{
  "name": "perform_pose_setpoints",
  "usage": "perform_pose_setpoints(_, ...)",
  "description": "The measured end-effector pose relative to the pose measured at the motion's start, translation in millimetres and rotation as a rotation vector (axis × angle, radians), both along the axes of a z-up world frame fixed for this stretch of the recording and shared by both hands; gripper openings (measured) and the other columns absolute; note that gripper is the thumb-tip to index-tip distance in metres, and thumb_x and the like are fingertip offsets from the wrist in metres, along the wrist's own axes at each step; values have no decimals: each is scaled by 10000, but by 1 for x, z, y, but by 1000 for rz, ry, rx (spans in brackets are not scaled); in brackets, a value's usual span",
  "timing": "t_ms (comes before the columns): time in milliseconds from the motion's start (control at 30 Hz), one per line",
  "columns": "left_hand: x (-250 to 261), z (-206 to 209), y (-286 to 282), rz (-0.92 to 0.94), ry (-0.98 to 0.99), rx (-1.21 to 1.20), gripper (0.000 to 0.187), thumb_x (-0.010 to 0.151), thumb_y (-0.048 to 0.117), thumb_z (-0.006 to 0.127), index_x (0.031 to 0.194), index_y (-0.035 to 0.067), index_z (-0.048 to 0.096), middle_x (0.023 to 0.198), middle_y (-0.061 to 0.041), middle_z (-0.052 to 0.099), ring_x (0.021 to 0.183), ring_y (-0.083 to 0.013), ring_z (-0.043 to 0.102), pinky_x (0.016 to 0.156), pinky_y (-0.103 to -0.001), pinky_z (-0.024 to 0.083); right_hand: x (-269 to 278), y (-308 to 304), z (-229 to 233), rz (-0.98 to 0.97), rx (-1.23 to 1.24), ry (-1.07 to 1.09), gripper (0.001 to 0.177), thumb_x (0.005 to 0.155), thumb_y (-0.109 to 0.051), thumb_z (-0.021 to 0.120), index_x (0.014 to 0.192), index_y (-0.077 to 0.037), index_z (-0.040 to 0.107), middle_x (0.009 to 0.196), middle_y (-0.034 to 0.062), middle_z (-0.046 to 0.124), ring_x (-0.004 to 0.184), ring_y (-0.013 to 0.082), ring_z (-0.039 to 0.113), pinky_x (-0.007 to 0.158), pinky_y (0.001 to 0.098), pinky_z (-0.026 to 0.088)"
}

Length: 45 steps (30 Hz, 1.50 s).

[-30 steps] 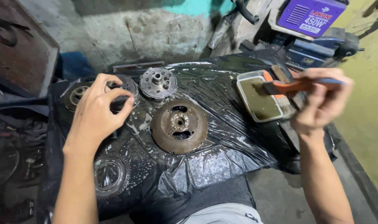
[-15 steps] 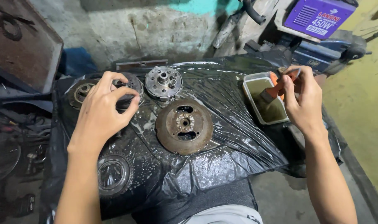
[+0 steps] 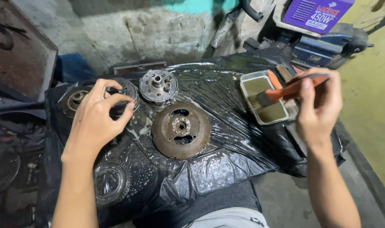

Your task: The person scrubs a circular metal part with a sanding block and then uses a brush to clean it. They also handle and move other mechanical components, including gears and a clutch assembly, on a black plastic-covered workbench.

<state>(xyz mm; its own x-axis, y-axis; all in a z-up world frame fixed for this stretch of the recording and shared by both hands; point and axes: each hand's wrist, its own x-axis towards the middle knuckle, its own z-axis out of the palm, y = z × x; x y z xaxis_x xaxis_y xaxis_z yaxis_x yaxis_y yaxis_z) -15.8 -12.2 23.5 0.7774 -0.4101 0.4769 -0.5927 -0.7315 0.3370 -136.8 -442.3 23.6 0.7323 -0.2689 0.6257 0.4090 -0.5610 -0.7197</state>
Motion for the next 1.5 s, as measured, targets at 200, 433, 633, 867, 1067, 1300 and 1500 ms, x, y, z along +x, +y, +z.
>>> perform_pose_setpoints(200, 3, -3, 1, -8, -6, -18, 105, 935, 138, 814, 973, 46, 845, 1272, -86, 660, 890, -252, 594, 857, -393, 531, -8, 67, 5, 158, -42, -2, 185, 1098, 75, 524, 1271, 29, 566, 1262, 168, 616, 1130, 246, 605, 1060, 355, 522)
perform_pose_setpoints(433, 5, -5, 3, -18, -8, -30, 104, 935, 145, 814, 966, 50, 843, 1268, -88, 652, 910, -256, 598, 856, -391, 530, -10, 102, -47, 534, -291, -53, 567, 766, 198, 577, 1228, -53, 788, 1390, 187, 710, 1198, 280, 760, 965, 297, 671)
perform_pose_setpoints(633, 3, -5, 4, -31, -24, -14, 108, 936, 142, 822, 980, 46, 844, 1269, -94, 655, 897, -264, 610, 854, -404, 539, -25, 100, -52, 383, -729, -3, 479, 898, -102, 776, 1376, -124, 750, 1410, 55, 723, 1352, 304, 628, 1239, 540, 457)
perform_pose_setpoints(867, 2, -4, 2, -25, -19, -1, 111, 949, 123, 813, 997, 32, 853, 1301, -109, 669, 937, -273, 620, 890, -404, 538, -59, 20, 8, 45, -748, 390, 581, 863, -209, 797, 1410, -44, 693, 1407, 154, 686, 1214, 346, 689, 1006, 461, 532)
perform_pose_setpoints(1067, 3, -4, 1, -13, -2, 9, 119, 941, 124, 811, 1002, 30, 852, 1288, -106, 670, 929, -270, 617, 886, -408, 539, -79, -60, -56, -456, -816, 968, 753, 886, -430, 800, 1531, -103, 590, 1246, 157, 722, 1045, 348, 760, 844, 466, 628)
perform_pose_setpoints(1300, 3, -3, 1, -10, -8, 16, 115, 950, 129, 810, 990, 29, 851, 1288, -105, 661, 932, -270, 603, 876, -410, 539, -77, -67, -30, -535, -596, 851, 765, 857, -85, 838, 1587, -71, 609, 1300, 231, 784, 1071, 453, 780, 834, 578, 611)
perform_pose_setpoints(1500, 3, -3, 3, -31, -28, -7, 109, 934, 101, 807, 995, 17, 840, 1291, -124, 664, 925, -275, 628, 883, -413, 546, -10, -105, -49, -535, -622, 572, 652, 924, -87, 868, 1521, 54, 647, 1253, 275, 765, 1034, 447, 744, 841, 538, 577)
